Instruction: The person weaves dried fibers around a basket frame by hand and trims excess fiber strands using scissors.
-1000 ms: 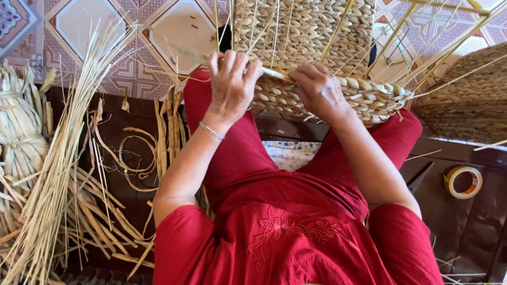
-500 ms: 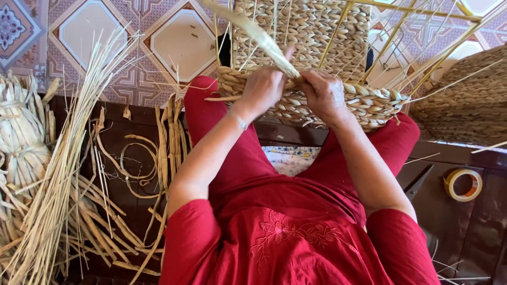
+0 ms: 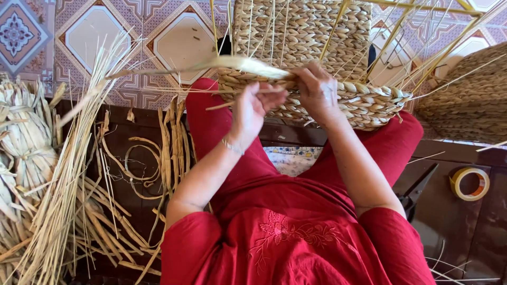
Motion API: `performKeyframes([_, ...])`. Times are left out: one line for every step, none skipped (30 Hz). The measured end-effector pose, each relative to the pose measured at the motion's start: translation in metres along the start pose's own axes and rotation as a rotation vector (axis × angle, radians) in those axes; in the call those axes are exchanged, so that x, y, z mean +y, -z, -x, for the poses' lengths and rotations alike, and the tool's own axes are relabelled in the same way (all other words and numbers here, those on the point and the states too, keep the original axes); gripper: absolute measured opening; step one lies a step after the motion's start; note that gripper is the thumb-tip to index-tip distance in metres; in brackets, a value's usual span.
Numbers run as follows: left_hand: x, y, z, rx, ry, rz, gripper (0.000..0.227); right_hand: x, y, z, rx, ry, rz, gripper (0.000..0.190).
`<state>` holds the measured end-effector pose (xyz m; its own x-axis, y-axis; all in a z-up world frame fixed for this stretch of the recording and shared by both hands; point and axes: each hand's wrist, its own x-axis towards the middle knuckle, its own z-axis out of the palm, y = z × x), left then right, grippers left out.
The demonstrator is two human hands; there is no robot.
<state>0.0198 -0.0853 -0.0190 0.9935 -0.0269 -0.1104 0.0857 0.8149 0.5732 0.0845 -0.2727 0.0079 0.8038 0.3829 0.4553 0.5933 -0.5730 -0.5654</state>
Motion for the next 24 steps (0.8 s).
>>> performKeyframes([0.000,-0.007,0.013,-0.019,0.032,-0.004,0.028,-0.001,-0.003,0.001,0.030,0.012,0.016,0.011])
performKeyframes([0.001,-0.014,0.020,-0.037,0.063,-0.007,0.033,0.000,-0.006,0.000,0.016,-0.002,0.022,0.008])
performKeyframes([0.007,-0.018,0.021,-0.071,0.033,-0.231,0.032,0.001,-0.011,-0.002,0.002,-0.016,0.029,0.005])
performKeyframes([0.015,-0.021,0.022,-0.104,0.001,-0.454,0.033,0.002,-0.013,-0.004,-0.012,-0.028,0.035,0.003])
performKeyframes([0.023,-0.023,0.022,-0.135,-0.032,-0.677,0.036,0.003,-0.012,-0.003,-0.026,0.007,0.061,0.006])
performKeyframes([0.033,-0.021,0.019,-0.143,-0.289,-1.012,0.039,0.002,-0.009,-0.003,-0.037,0.042,0.087,0.009])
performKeyframes([0.044,-0.016,0.010,-0.146,-0.556,-1.340,0.043,0.000,-0.006,-0.003,-0.048,0.078,0.114,0.013])
performKeyframes([0.051,-0.008,0.003,-0.144,-0.824,-1.661,0.048,-0.002,-0.003,-0.002,-0.063,0.102,0.098,0.009])
performKeyframes([0.054,0.001,-0.004,-0.104,-0.844,-1.800,0.044,-0.003,0.001,-0.003,-0.077,0.127,0.082,0.008])
performKeyframes([0.056,0.010,-0.014,-0.066,-0.867,-1.938,0.041,-0.003,0.003,-0.004,-0.087,0.153,0.067,0.008])
performKeyframes([0.055,0.020,-0.020,-0.025,-0.889,-2.077,0.039,-0.006,0.002,-0.004,-0.078,0.087,0.070,0.004])
performKeyframes([0.053,0.030,-0.025,-0.039,-0.900,-2.103,0.032,-0.007,-0.001,-0.004,-0.069,0.024,0.073,0.004])
performKeyframes([0.050,0.039,-0.027,-0.053,-0.911,-2.129,0.028,-0.007,-0.004,-0.005,-0.059,-0.039,0.076,0.008])
performKeyframes([0.048,0.046,-0.029,-0.068,-0.918,-2.156,0.026,-0.006,-0.007,-0.004,-0.007,-0.036,0.032,0.006])
performKeyframes([0.047,0.052,-0.027,-0.067,-0.899,-2.158,0.025,-0.003,-0.010,-0.002,0.045,-0.034,-0.013,0.004])
performKeyframes([0.045,0.057,-0.020,-0.067,-0.872,-2.158,0.024,0.000,-0.013,0.003,0.092,-0.035,-0.057,0.003])
performKeyframes([0.043,0.059,-0.015,-0.067,-0.846,-2.159,0.023,0.004,-0.018,0.006,0.114,-0.031,-0.023,0.004])
performKeyframes([0.042,0.060,-0.015,-0.055,-0.836,-2.134,0.022,0.009,-0.023,0.006,0.138,-0.022,0.009,0.007])
performKeyframes([0.042,0.061,-0.016,-0.043,-0.827,-2.109,0.021,0.012,-0.026,0.007,0.162,-0.013,0.042,0.010])
performKeyframes([0.043,0.061,-0.017,-0.030,-0.820,-2.087,0.021,0.015,-0.030,0.007,0.174,-0.028,0.076,0.013])
performKeyframes([0.042,0.061,-0.015,-0.089,-0.800,-2.080,0.026,0.018,-0.032,0.007,0.185,-0.043,0.110,0.017])
performKeyframes([0.039,0.060,-0.008,-0.151,-0.776,-2.073,0.031,0.018,-0.035,0.010,0.197,-0.061,0.142,0.021])
performKeyframes([0.038,0.059,-0.003,-0.213,-0.751,-2.065,0.037,0.018,-0.040,0.008,0.149,-0.009,0.170,0.010])
performKeyframes([0.041,0.059,-0.001,-0.227,-0.724,-2.158,0.028,0.018,-0.044,0.005,0.101,0.042,0.203,0.009])
